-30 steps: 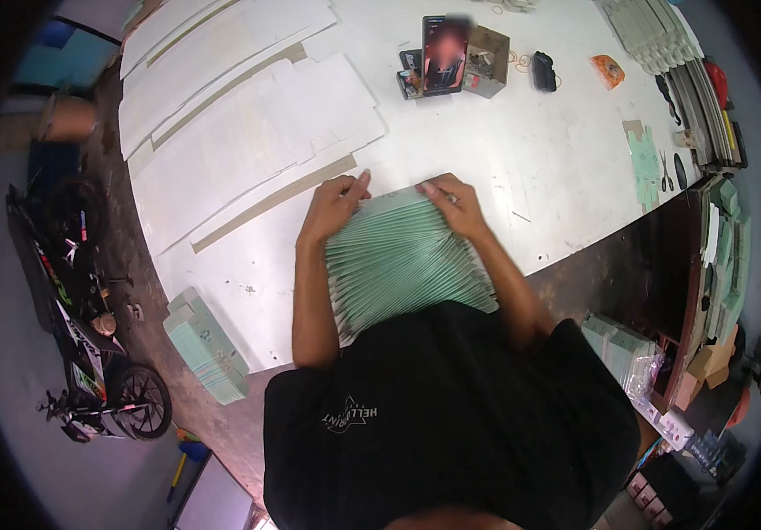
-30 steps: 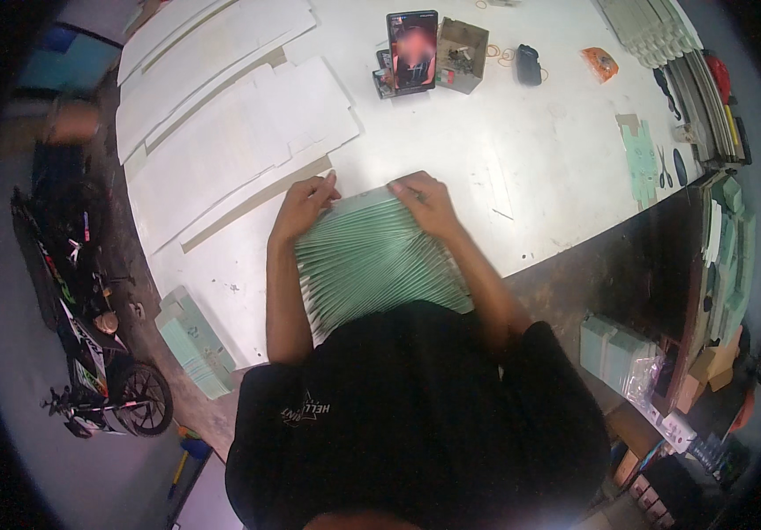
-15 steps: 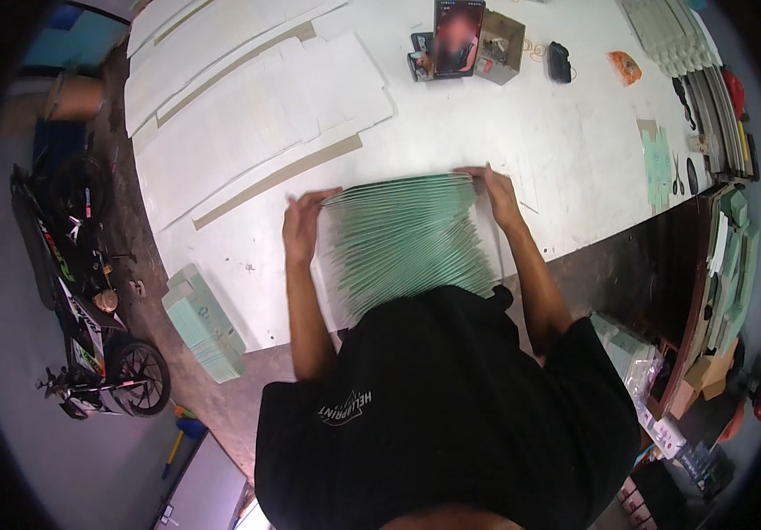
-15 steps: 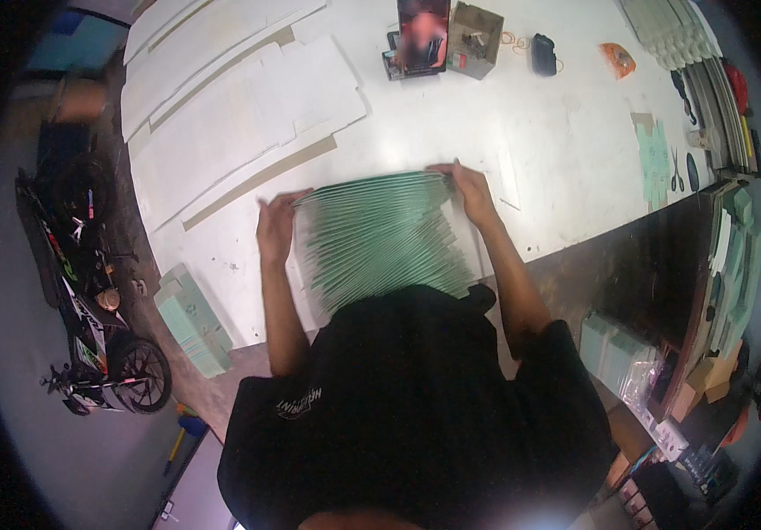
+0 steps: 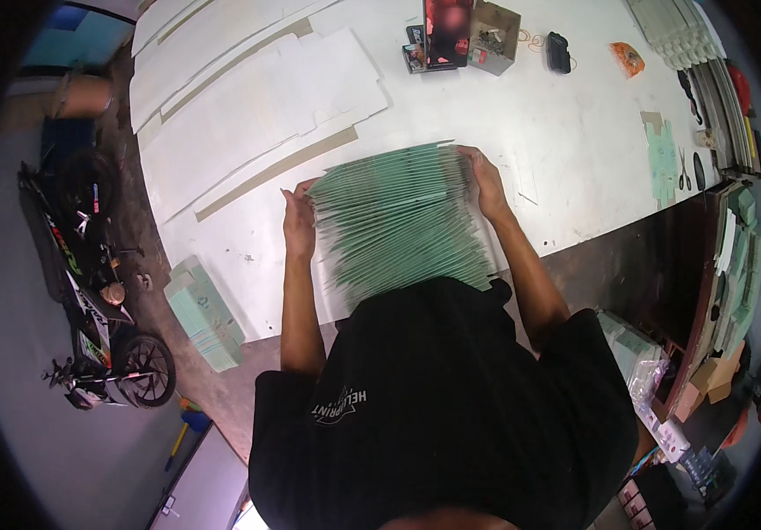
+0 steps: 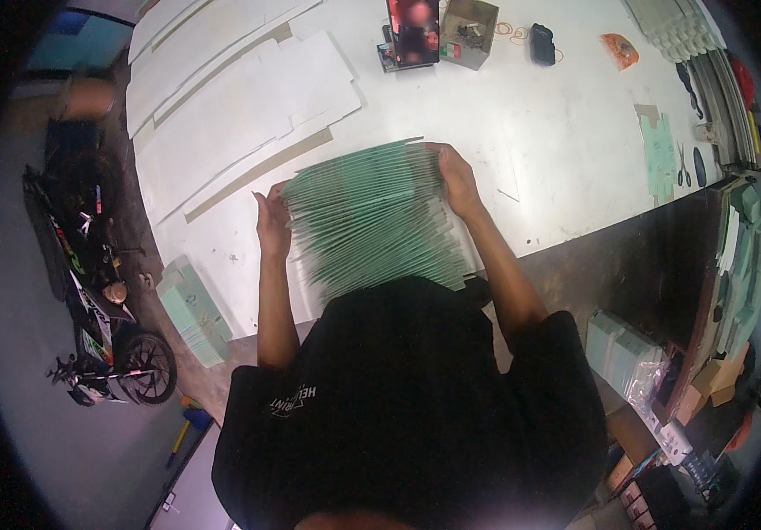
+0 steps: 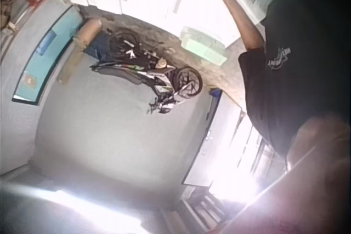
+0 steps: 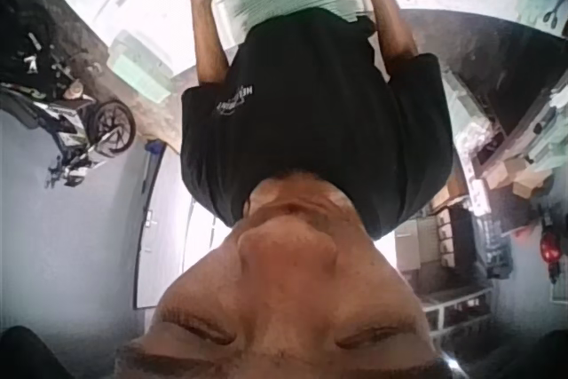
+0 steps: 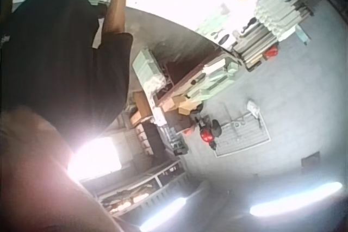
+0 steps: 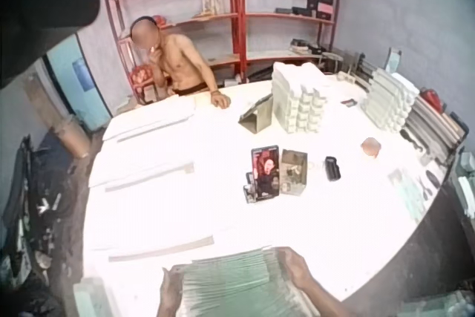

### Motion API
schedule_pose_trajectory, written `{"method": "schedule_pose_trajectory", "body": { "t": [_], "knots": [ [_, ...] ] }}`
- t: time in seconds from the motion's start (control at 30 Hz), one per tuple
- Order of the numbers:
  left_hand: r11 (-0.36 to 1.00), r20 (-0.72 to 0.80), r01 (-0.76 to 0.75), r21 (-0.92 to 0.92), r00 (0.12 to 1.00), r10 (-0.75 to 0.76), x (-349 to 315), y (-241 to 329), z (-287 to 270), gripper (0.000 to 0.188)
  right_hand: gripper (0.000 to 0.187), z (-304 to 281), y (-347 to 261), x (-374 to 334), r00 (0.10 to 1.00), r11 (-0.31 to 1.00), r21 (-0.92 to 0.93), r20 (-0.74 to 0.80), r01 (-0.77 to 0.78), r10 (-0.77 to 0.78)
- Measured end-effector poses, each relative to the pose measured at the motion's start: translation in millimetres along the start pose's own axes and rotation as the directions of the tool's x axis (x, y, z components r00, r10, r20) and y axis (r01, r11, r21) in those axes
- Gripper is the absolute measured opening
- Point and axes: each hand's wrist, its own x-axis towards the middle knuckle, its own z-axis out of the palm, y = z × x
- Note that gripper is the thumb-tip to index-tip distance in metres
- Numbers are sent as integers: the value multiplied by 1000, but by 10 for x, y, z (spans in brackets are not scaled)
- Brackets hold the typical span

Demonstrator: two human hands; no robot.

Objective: The person stacks light green paper sheets on a white table, aligning them by hand. The person then gathers the stack, moves it to a green tray, and places it among other stacks.

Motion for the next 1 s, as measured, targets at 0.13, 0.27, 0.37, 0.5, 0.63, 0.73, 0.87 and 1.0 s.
{"method": "schedule_pose_trajectory", "body": {
  "t": [0.13,0.27,0.37,0.5,0.63,0.73,0.87,1.0],
  "knots": [
    [937,-190,-62,343,972,134,-37,38,329,81,65,202,-137,-21,996,985,-158,-59,63,-73],
    [946,-215,65,318,977,5,-140,-61,145,78,65,8,-82,-170,999,997,-80,49,-17,21],
    [965,-181,21,261,983,28,-229,-75,115,79,66,28,-124,-214,999,986,-169,33,-1,7],
    [994,54,-38,106,998,32,-622,-40,17,88,68,-164,-69,-514,989,985,-158,137,70,-48],
    [918,-76,-180,353,973,220,-791,-365,235,89,85,9,-43,-649,989,978,-148,45,149,-144],
    [908,-11,-238,346,966,258,-774,19,517,88,83,63,-146,-569,967,943,-218,32,253,-252],
    [962,95,-166,216,984,149,-431,-56,128,91,76,-293,-52,-364,971,993,-116,237,-7,35],
    [939,-170,-115,324,970,177,-89,-99,332,87,84,73,21,-142,988,961,-228,32,155,-152]
  ]
}}
